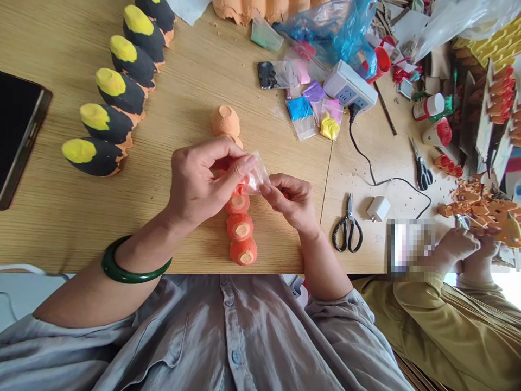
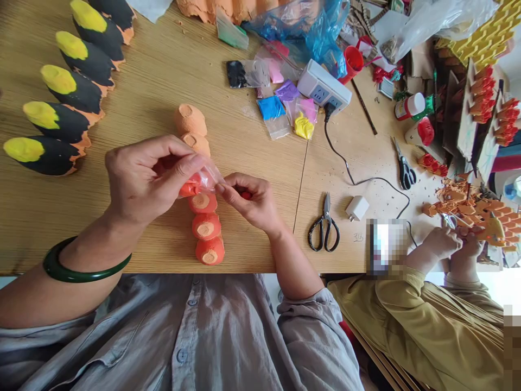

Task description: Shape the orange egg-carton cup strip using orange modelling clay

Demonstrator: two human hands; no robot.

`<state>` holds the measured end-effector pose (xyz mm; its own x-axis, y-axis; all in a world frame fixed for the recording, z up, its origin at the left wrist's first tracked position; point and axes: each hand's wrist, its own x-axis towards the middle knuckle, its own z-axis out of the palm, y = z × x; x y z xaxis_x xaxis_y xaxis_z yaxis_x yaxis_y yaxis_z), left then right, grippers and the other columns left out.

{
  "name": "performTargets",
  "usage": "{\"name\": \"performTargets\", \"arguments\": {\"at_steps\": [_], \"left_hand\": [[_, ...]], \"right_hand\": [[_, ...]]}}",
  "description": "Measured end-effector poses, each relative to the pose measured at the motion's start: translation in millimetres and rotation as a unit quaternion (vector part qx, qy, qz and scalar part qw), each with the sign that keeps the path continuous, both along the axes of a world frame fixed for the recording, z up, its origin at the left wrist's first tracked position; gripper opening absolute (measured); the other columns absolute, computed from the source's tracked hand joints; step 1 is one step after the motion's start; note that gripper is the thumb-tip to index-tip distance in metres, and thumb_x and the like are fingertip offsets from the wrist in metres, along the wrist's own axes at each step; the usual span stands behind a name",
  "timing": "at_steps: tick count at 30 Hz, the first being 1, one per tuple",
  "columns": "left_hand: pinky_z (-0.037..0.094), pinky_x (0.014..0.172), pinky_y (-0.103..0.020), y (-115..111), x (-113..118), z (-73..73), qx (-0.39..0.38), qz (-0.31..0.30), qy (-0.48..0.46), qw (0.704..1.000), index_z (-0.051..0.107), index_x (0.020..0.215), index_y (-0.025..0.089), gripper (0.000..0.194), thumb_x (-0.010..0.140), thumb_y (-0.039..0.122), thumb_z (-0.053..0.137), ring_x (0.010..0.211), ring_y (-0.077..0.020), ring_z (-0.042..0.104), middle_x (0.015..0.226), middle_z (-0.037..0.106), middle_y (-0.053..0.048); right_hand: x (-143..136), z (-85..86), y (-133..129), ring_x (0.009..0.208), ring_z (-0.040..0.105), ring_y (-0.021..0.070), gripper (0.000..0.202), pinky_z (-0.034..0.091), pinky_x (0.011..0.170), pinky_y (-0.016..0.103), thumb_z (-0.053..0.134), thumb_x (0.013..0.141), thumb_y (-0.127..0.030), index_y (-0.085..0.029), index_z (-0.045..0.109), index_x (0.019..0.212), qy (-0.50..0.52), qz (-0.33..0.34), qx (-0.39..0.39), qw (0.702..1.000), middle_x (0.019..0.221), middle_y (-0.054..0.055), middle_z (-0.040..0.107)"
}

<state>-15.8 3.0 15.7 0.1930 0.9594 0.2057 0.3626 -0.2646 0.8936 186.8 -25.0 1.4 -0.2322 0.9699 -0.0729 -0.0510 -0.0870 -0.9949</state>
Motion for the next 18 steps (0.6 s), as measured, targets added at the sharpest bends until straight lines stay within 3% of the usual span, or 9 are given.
{"name": "performTargets", "arguments": {"at_steps": [2,4,10,14,18], "left_hand": [[0.063,0.068,-0.037,1.3,2.0,-2.3,0.0,0.017,-0.054,0.998,0.073,0.086,0.029,0.042,0.113,0.06,0.072,0.069,-0.0193,0.075,0.077,0.08,0.001],[0.06,0.063,-0.034,2.3,2.5,-5.0,-0.02,-0.004,-0.093,0.995,0.076,0.084,0.028,0.042,0.11,0.061,0.078,0.068,-0.0183,0.074,0.077,0.081,0.001],[0.062,0.064,-0.033,1.7,-4.2,-10.3,0.003,-0.034,-0.03,0.999,0.08,0.085,0.026,0.034,0.11,0.049,0.079,0.066,-0.019,0.075,0.08,0.083,0.0],[0.065,0.061,-0.034,1.0,-0.8,-12.0,0.026,-0.065,-0.081,0.994,0.082,0.085,0.026,0.031,0.11,0.044,0.08,0.066,-0.023,0.08,0.081,0.085,-0.002],[0.064,0.06,-0.032,1.3,2.3,-15.4,0.072,-0.062,-0.083,0.992,0.084,0.089,0.027,0.026,0.112,0.033,0.075,0.068,-0.0223,0.081,0.085,0.087,-0.001]], "right_hand": [[0.0,0.2,0.2,0.056,0.033,0.0083,0.06,0.027,0.055,0.029,0.095,0.097,-0.075,-0.022,0.075,0.077,-0.007,-0.018,0.009,1.0,0.061,-0.007,0.048],[0.4,-0.3,0.2,0.055,0.031,0.0078,0.063,0.026,0.054,0.029,0.095,0.095,-0.077,-0.022,0.072,0.075,-0.013,-0.034,0.012,0.999,0.06,-0.007,0.049],[1.0,-5.5,-0.4,0.056,0.033,0.0081,0.058,0.028,0.054,0.027,0.097,0.094,-0.074,-0.022,0.073,0.081,0.004,-0.009,-0.029,1.0,0.062,-0.008,0.052],[3.8,-7.7,-1.0,0.059,0.039,0.0087,0.057,0.029,0.056,0.026,0.102,0.089,-0.07,-0.021,0.074,0.079,-0.011,-0.016,-0.035,0.999,0.067,-0.005,0.061],[7.5,-7.8,-0.1,0.057,0.038,0.0086,0.056,0.028,0.054,0.026,0.102,0.09,-0.069,-0.021,0.076,0.079,-0.004,-0.006,-0.039,0.999,0.062,-0.006,0.055]]}}
